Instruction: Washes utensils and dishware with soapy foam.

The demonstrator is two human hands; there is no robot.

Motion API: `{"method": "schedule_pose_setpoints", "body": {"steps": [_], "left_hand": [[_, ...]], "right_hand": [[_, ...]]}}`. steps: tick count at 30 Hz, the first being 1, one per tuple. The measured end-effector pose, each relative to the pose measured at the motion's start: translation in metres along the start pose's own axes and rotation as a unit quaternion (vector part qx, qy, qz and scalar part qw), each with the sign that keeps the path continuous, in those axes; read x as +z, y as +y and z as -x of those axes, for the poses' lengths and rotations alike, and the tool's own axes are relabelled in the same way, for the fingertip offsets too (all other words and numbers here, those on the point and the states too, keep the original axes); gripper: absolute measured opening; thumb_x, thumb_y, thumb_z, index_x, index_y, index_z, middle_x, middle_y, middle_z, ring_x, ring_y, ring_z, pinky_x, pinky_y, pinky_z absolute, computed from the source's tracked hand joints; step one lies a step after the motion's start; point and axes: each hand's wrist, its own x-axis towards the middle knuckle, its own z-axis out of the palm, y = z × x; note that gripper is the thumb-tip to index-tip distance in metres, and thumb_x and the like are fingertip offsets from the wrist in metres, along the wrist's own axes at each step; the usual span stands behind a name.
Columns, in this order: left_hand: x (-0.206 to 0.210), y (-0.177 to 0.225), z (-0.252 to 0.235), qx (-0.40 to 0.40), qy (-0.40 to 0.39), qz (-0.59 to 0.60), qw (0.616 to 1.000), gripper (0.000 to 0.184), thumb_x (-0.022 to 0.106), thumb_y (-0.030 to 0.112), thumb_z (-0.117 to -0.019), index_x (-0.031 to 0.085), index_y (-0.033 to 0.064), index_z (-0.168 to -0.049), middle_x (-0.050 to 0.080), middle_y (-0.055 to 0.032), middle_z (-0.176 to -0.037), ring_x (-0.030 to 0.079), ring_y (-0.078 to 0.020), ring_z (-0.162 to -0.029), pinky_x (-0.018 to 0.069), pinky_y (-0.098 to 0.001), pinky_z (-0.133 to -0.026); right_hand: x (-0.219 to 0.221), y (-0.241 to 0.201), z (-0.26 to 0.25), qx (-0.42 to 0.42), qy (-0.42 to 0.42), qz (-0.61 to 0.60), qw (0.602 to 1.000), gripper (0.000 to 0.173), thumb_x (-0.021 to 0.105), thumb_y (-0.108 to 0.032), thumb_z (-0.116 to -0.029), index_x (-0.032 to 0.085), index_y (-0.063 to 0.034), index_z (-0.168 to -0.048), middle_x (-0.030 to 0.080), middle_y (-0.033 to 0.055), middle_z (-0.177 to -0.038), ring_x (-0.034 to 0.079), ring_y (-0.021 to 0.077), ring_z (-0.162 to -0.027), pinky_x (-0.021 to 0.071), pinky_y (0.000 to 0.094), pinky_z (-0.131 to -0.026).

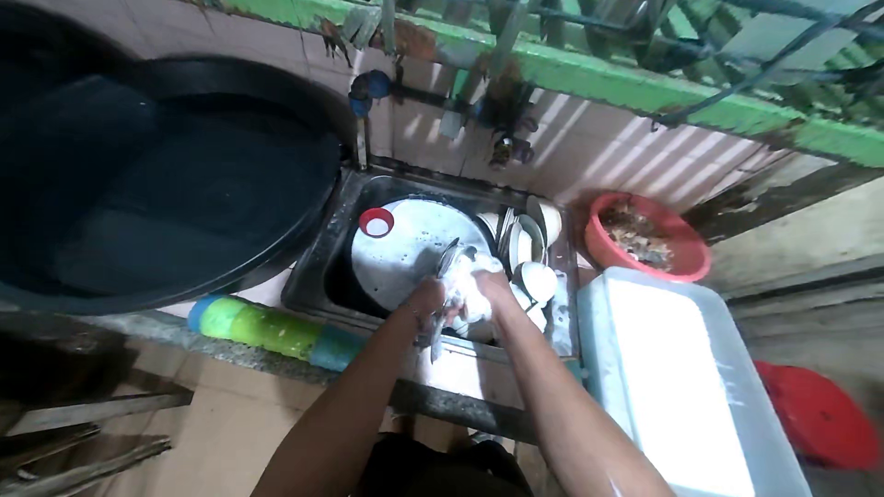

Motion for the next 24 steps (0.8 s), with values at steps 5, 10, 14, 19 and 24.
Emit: {"method": "schedule_pose_setpoints", "body": {"steps": [5, 10, 14, 19, 24], "left_hand": [[0.005, 0.001, 0.012, -0.017, -0.044, 0.071, 0.996, 0.036, 0.033, 0.034, -0.1130, 0.054, 0.0099, -0.097, 0.049, 0.0013, -0.064, 0.044, -0.0072, -0.045, 0.0424, -0.0217, -0.043], [0.011, -0.003, 0.012, 0.013, -0.039, 0.121, 0.992, 0.038, 0.032, 0.033, -0.1133, 0.052, 0.0117, -0.089, 0.045, 0.0033, -0.062, 0.038, -0.0055, -0.045, 0.0349, -0.0197, -0.043], [0.009, -0.003, 0.014, 0.049, 0.096, -0.079, 0.991, 0.029, 0.053, 0.019, -0.1074, 0.055, -0.0001, -0.128, 0.063, -0.0095, -0.093, 0.056, -0.0128, -0.069, 0.0496, -0.0290, -0.063], [-0.004, -0.008, -0.006, 0.141, 0.105, -0.234, 0.956, 0.027, 0.060, 0.024, -0.1042, 0.068, 0.0005, -0.117, 0.067, -0.0097, -0.084, 0.058, -0.0170, -0.066, 0.0514, -0.0385, -0.066], [-0.007, -0.008, 0.003, 0.148, 0.103, -0.306, 0.935, 0.026, 0.062, 0.025, -0.1038, 0.069, 0.0015, -0.112, 0.072, -0.0090, -0.085, 0.065, -0.0192, -0.071, 0.0539, -0.0411, -0.071]], "right_hand": [[-0.005, -0.002, -0.002, 0.008, 0.072, -0.001, 0.997, 0.052, 0.059, -0.023, -0.1050, 0.046, 0.0109, -0.143, 0.054, 0.0326, -0.139, 0.055, 0.0411, -0.129, 0.0423, 0.0567, -0.110], [-0.008, 0.004, 0.008, -0.012, 0.010, -0.033, 0.999, 0.041, 0.052, -0.022, -0.1088, 0.055, 0.0087, -0.136, 0.061, 0.0294, -0.129, 0.060, 0.0368, -0.119, 0.0460, 0.0537, -0.105], [-0.009, 0.007, -0.024, -0.053, -0.026, -0.494, 0.867, 0.060, 0.021, -0.063, -0.1050, 0.053, -0.0123, -0.113, 0.060, 0.0053, -0.085, 0.062, 0.0173, -0.076, 0.0563, 0.0414, -0.068], [0.003, -0.015, 0.003, -0.039, -0.044, -0.350, 0.935, 0.038, 0.049, -0.041, -0.1068, 0.058, -0.0111, -0.128, 0.065, 0.0078, -0.102, 0.064, 0.0186, -0.085, 0.0560, 0.0410, -0.070], [-0.009, -0.003, -0.001, -0.016, 0.024, -0.244, 0.969, 0.022, 0.061, -0.021, -0.1005, 0.065, -0.0039, -0.114, 0.065, 0.0099, -0.094, 0.064, 0.0192, -0.080, 0.0568, 0.0411, -0.069]]}}
